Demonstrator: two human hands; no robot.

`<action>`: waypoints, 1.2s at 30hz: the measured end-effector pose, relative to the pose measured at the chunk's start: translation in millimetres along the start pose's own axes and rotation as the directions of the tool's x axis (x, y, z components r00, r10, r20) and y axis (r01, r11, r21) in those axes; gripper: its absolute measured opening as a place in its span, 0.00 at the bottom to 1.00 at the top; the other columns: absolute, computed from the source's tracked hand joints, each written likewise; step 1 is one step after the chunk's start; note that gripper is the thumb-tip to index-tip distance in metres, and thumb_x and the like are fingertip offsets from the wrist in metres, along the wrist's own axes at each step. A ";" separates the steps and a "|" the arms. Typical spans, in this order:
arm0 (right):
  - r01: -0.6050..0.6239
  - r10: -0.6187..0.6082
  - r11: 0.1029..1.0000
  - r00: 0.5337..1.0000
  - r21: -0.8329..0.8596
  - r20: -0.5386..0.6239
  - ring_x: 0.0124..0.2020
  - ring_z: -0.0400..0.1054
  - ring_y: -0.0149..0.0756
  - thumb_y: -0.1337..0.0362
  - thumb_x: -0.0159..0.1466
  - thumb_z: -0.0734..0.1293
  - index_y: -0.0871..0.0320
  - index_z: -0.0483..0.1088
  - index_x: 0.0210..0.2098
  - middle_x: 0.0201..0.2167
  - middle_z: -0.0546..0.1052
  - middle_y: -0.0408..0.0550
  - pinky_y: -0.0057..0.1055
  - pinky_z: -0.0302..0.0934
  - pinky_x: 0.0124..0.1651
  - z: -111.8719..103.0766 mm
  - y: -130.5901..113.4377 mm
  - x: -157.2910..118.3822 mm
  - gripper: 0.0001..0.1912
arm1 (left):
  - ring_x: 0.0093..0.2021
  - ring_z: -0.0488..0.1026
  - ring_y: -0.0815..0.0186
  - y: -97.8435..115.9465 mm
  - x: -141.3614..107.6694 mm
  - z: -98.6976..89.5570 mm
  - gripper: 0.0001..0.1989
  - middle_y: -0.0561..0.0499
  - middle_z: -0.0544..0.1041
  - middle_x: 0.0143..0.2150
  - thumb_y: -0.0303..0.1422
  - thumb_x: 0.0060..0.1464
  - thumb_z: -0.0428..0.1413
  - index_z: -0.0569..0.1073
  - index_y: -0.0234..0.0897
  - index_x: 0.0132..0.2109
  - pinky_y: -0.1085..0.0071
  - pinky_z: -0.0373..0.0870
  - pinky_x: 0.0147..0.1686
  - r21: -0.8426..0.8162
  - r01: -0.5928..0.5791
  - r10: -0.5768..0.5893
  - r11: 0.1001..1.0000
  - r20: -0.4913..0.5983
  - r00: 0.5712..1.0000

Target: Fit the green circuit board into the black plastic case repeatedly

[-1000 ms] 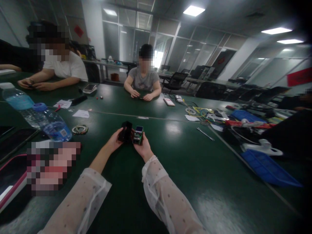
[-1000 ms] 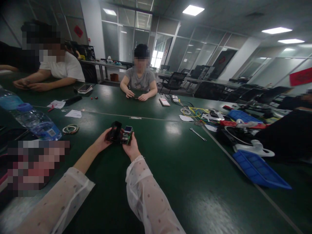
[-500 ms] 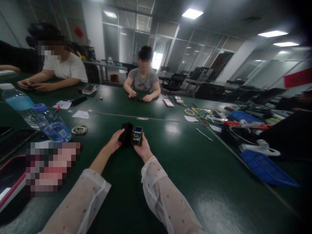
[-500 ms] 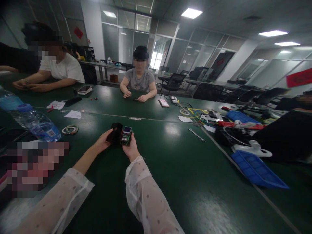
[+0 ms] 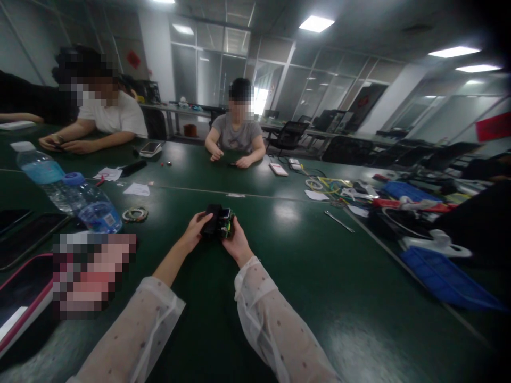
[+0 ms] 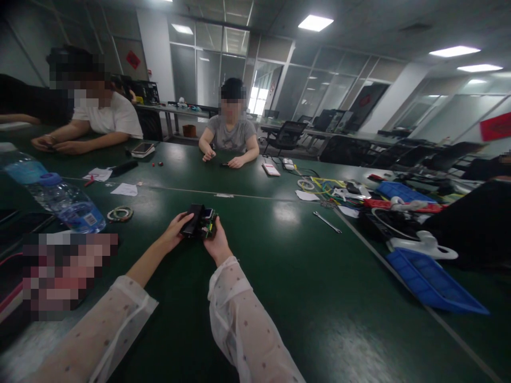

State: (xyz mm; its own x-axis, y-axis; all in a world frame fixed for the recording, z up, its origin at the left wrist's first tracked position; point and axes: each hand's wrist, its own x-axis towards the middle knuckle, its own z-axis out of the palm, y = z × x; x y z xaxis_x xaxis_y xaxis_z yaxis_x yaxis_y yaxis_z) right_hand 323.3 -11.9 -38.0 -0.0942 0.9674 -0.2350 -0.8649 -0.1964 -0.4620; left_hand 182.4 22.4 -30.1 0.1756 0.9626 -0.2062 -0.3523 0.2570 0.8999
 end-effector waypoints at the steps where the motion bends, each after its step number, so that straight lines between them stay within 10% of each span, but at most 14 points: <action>1: 0.003 -0.003 1.000 1.000 -0.005 -0.004 0.39 0.74 0.34 0.54 0.67 0.58 0.56 0.70 0.46 0.40 0.79 0.45 0.33 0.69 0.44 0.7 -0.3 -1.2 0.16 | 0.37 0.76 0.64 1.5 -0.5 0.2 0.29 0.44 0.75 0.47 0.40 0.44 0.66 0.68 0.39 0.52 0.73 0.72 0.30 0.021 -0.005 0.005 1.000 0.003 1.000; 9: 0.122 -0.127 0.989 0.991 -0.086 -0.053 0.33 0.73 0.29 0.62 0.64 0.63 0.49 0.67 0.48 0.36 0.79 0.38 0.27 0.68 0.36 3.9 2.8 -2.6 0.12 | 0.50 0.71 0.55 7.4 5.3 4.6 0.35 0.36 0.71 0.51 0.42 0.43 0.66 0.64 0.33 0.55 0.60 0.69 0.47 0.400 -0.189 0.194 0.897 0.028 0.981; 20: 0.170 -0.167 0.970 0.985 -0.175 0.035 0.36 0.73 0.26 0.72 0.58 0.67 0.43 0.61 0.56 0.37 0.78 0.37 0.22 0.67 0.38 -4.2 8.3 3.4 0.30 | 0.57 0.65 0.50 -6.3 3.3 10.8 0.46 0.30 0.66 0.57 0.46 0.39 0.67 0.58 0.27 0.59 0.58 0.62 0.55 0.616 -0.247 0.233 0.748 0.105 0.967; 29: 0.172 -0.163 0.968 0.985 -0.182 0.063 0.38 0.72 0.25 0.74 0.58 0.65 0.41 0.59 0.58 0.41 0.76 0.37 0.24 0.67 0.42 1.8 8.2 -3.2 0.32 | 0.55 0.66 0.50 -1.1 -3.2 4.1 0.50 0.37 0.67 0.54 0.32 0.29 0.72 0.59 0.37 0.60 0.55 0.61 0.55 0.340 -0.187 0.177 0.922 0.062 0.982; 36: 0.159 -0.149 0.982 0.983 -0.099 0.109 0.46 0.72 0.26 0.69 0.63 0.64 0.46 0.62 0.55 0.46 0.76 0.40 0.26 0.66 0.48 0.7 2.9 -4.4 0.22 | 0.42 0.75 0.61 6.1 -8.4 0.6 0.18 0.43 0.76 0.43 0.30 0.49 0.58 0.70 0.34 0.49 0.63 0.72 0.44 -0.286 0.183 -0.141 0.940 0.163 0.977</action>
State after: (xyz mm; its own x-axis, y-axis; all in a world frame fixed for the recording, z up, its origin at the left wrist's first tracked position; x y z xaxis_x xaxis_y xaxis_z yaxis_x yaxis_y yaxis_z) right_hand 320.9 -16.6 -37.7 -0.0178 0.9974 -0.0691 -0.8157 -0.0545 -0.5759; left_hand 179.4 15.8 -22.6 0.3706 0.8900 -0.2658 -0.5623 0.4427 0.6984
